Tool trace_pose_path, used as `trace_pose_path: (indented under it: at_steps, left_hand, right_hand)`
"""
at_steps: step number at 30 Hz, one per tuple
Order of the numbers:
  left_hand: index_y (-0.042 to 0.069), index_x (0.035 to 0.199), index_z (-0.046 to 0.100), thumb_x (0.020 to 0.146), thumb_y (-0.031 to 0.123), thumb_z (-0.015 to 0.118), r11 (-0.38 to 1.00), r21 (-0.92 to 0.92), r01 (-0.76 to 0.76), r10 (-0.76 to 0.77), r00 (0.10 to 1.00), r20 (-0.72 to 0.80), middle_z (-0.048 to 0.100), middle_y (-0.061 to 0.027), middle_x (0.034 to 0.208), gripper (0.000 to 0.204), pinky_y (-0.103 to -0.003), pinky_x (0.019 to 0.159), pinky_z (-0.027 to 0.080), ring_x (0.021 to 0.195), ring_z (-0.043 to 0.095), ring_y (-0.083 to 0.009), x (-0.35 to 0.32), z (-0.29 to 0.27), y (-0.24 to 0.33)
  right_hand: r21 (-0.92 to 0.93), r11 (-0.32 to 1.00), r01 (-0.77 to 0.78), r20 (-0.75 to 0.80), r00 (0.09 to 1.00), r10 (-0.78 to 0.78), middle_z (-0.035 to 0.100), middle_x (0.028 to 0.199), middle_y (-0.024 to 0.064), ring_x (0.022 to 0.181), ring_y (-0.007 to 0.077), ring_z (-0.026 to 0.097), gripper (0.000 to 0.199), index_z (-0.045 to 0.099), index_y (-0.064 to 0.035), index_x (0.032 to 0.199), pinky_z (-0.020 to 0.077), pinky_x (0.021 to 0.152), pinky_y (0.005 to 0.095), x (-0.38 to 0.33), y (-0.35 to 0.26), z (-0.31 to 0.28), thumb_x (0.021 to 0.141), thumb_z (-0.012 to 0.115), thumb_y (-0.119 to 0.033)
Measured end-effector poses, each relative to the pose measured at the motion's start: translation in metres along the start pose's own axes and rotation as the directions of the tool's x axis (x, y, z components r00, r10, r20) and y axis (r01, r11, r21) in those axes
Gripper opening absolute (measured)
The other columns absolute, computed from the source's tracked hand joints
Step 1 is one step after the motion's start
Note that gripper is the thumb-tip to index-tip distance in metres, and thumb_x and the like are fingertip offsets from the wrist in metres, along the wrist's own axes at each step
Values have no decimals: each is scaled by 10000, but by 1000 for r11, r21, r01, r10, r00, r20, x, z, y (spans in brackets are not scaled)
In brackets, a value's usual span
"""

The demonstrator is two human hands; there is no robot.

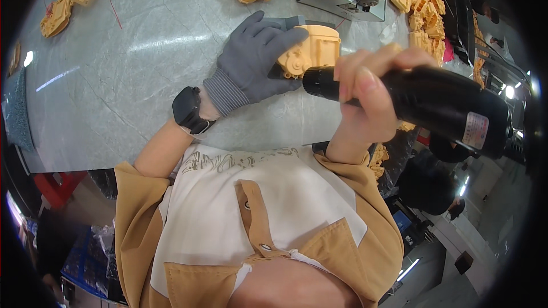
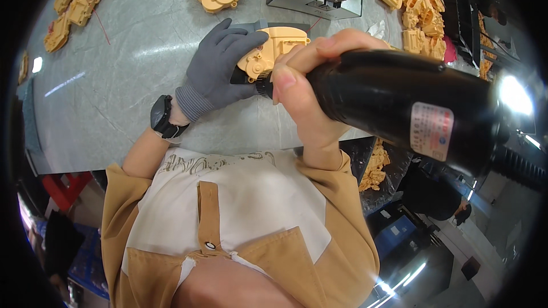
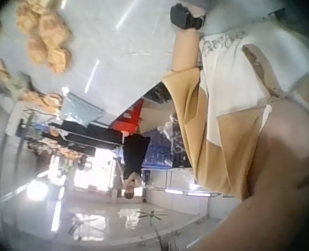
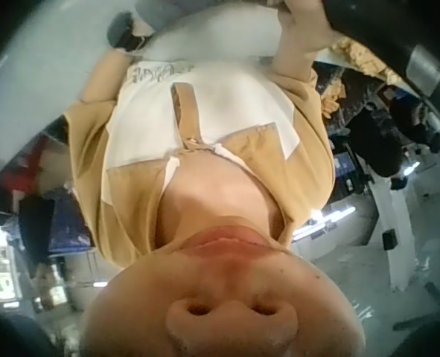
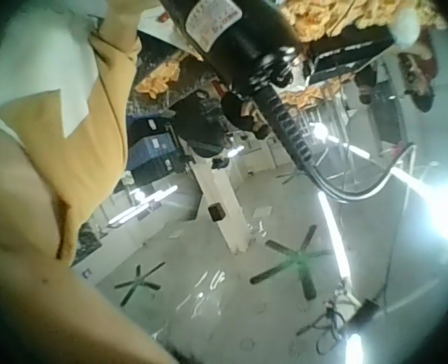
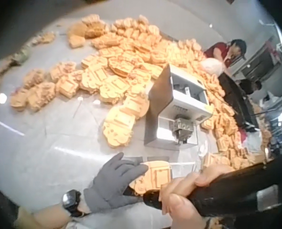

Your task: The person uses a rotary carving tool to shape and smooth the surface of small, light-colored wooden blocks. They hold the block with a gloved left hand and guide the tool with their right hand, working on multiple pieces arranged on a table.

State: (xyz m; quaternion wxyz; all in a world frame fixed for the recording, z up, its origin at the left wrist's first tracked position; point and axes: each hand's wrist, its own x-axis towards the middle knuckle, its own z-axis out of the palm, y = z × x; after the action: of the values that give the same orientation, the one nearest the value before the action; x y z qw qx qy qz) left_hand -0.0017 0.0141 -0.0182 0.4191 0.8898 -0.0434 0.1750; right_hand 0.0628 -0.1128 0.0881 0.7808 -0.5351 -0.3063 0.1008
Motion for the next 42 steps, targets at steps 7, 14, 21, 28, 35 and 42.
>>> trace_pose_path:
  at_steps: [7,14,21,28,35,42]
  left_hand:
    - [112,1230,465,600,378,759,1000,8,-26,26,999,-33,578,-98,1021,744,-483,1021,300,1057,500,-297,0,2,-3]
    - [112,1224,472,615,381,741,1000,-7,-17,17,999,-40,580,-99,1035,718,-484,1013,304,1052,502,-301,0,3,-3]
    - [111,1228,471,619,311,723,1000,-11,-3,3,1000,-8,571,-103,1056,689,-470,1016,302,1058,498,-302,-2,1,-2]
    - [103,1235,457,613,320,736,998,-8,-65,64,996,-68,563,-101,1073,715,-474,1013,304,1048,500,-290,-1,1,-4]
    - [102,1207,465,599,288,774,999,-18,-38,38,999,-25,557,-102,1075,707,-476,1017,299,1054,506,-281,4,0,2]
    - [94,1211,464,577,239,780,1000,-28,6,-6,1000,21,556,-104,1073,723,-481,1026,288,1071,501,-286,4,-1,5]
  right_hand:
    - [-4,1000,22,36,999,-22,527,602,72,509,154,507,448,353,-59,1058,466,531,314,1,2,-5,715,586,111]
    - [-187,981,54,149,988,-26,444,588,74,421,163,411,375,368,-64,1032,392,459,328,1,0,3,716,523,66]
    - [-239,965,107,281,959,-36,471,588,74,434,170,447,390,359,-71,1017,423,473,338,4,6,-4,719,559,79]
    - [-85,993,83,325,944,-51,531,630,77,506,158,519,418,377,-51,1028,460,531,300,5,4,-18,706,599,97]
    - [-132,948,290,-199,929,-312,550,586,75,444,149,498,332,486,6,987,445,479,284,99,-15,-55,674,561,88]
    - [-418,878,232,-280,887,-367,493,564,47,442,127,474,314,457,25,982,389,459,234,115,10,-27,693,572,64]
